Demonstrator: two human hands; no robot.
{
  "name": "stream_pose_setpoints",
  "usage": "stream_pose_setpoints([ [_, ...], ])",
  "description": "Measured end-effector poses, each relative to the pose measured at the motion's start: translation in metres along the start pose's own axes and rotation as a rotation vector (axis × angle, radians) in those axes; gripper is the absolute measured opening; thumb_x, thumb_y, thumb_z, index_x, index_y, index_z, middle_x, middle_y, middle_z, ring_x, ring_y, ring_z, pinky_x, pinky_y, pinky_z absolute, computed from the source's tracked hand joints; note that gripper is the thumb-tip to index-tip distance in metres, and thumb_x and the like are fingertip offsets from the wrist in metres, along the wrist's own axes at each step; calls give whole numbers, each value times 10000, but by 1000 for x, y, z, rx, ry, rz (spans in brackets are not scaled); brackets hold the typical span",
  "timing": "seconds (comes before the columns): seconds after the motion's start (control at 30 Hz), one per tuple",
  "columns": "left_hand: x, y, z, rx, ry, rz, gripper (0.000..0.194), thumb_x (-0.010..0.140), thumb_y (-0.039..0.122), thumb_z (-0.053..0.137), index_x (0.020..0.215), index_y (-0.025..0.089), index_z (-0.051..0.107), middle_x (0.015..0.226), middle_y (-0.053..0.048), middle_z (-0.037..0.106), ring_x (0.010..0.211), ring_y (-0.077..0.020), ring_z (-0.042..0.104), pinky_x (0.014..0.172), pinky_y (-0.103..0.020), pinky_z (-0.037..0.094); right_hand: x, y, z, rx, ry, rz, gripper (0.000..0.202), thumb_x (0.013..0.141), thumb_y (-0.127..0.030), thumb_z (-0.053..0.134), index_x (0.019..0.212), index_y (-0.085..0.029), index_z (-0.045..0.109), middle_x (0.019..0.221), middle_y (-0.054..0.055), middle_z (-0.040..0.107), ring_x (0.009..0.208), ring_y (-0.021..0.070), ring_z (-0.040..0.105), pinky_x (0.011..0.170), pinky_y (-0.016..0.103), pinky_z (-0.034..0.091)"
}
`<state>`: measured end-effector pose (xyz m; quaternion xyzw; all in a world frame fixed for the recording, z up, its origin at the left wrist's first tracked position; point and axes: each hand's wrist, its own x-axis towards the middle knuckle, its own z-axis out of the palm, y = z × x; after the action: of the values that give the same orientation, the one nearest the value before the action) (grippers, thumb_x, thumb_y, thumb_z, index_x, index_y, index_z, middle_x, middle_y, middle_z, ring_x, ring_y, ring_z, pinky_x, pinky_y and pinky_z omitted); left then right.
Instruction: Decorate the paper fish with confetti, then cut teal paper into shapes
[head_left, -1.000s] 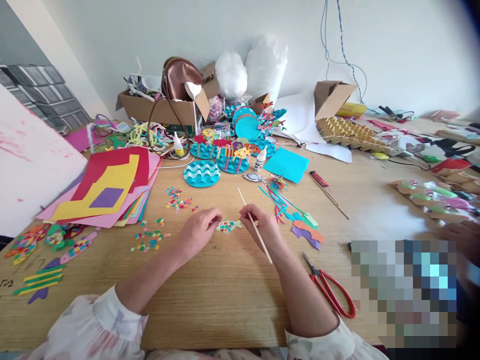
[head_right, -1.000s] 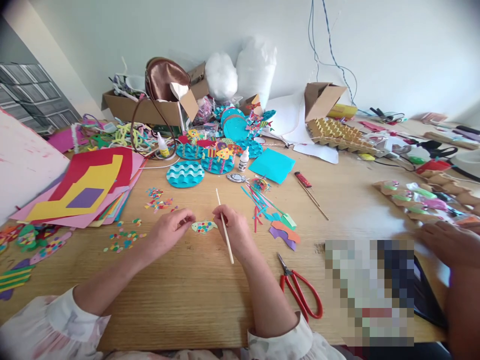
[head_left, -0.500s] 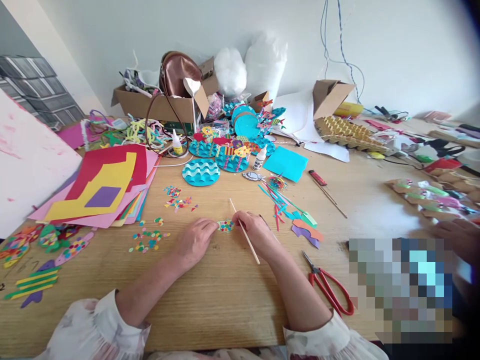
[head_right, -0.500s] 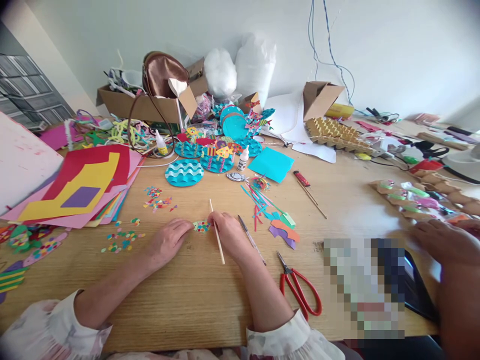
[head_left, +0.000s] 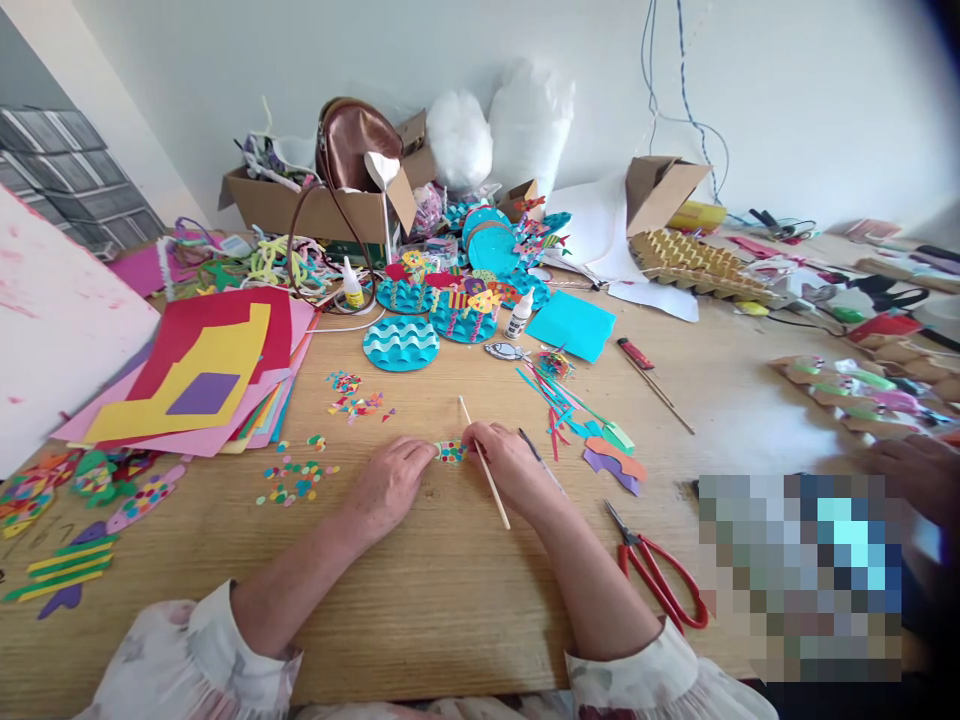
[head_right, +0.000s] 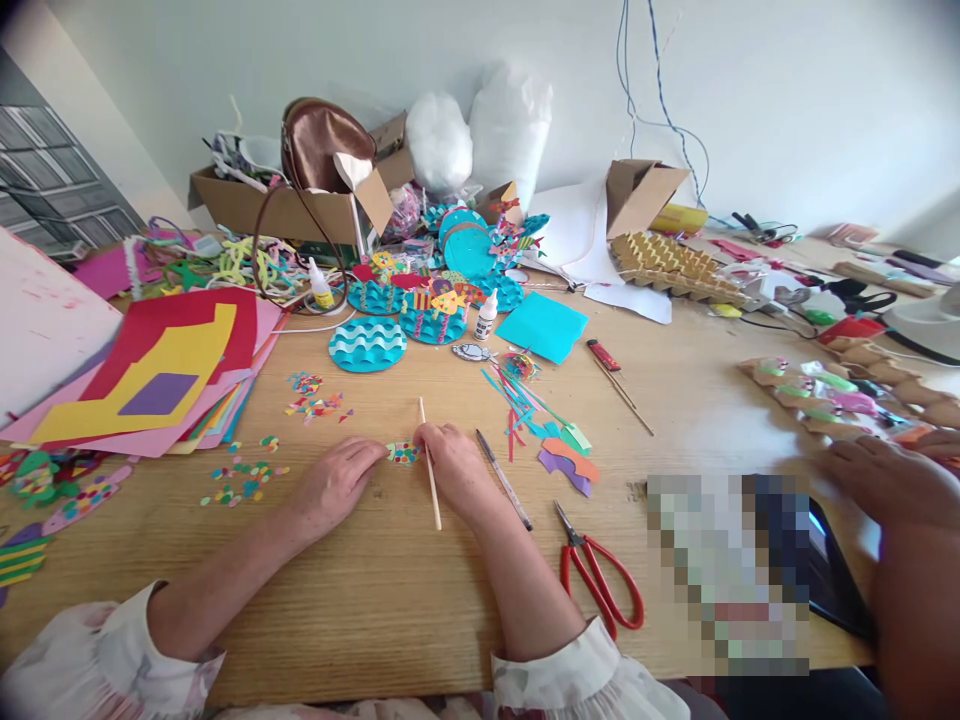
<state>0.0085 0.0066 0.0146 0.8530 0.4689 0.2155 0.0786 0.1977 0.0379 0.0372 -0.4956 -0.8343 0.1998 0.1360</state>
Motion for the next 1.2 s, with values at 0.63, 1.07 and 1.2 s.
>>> stream_pose_setpoints([
  [0.63,0,-1,1,14,-5,5,247,810,18,432,952,154,581,912,-57,660,880,-177,590,809,-322,496,1,6,-3,28,172,-12,179,815,-96,457,899,-185,588,803,44,635,779,157,563,689,232,393],
  [1.07,0,-3,1,88,41,65,249,835,40,382,951,141,579,918,-69,672,868,-173,600,807,-340,508,-12,-1,-14,333,382,-73,309,900,-301,367,674,-189,545,592,-3,598,554,103,548,584,198,397],
  [1.2,0,-2,1,69,26,54,225,824,41,418,954,128,579,918,-73,666,868,-177,592,807,-332,505,-11,-3,-11,267,335,-96,323,910,-296,356,647,-192,513,602,-8,575,549,96,520,586,190,367],
])
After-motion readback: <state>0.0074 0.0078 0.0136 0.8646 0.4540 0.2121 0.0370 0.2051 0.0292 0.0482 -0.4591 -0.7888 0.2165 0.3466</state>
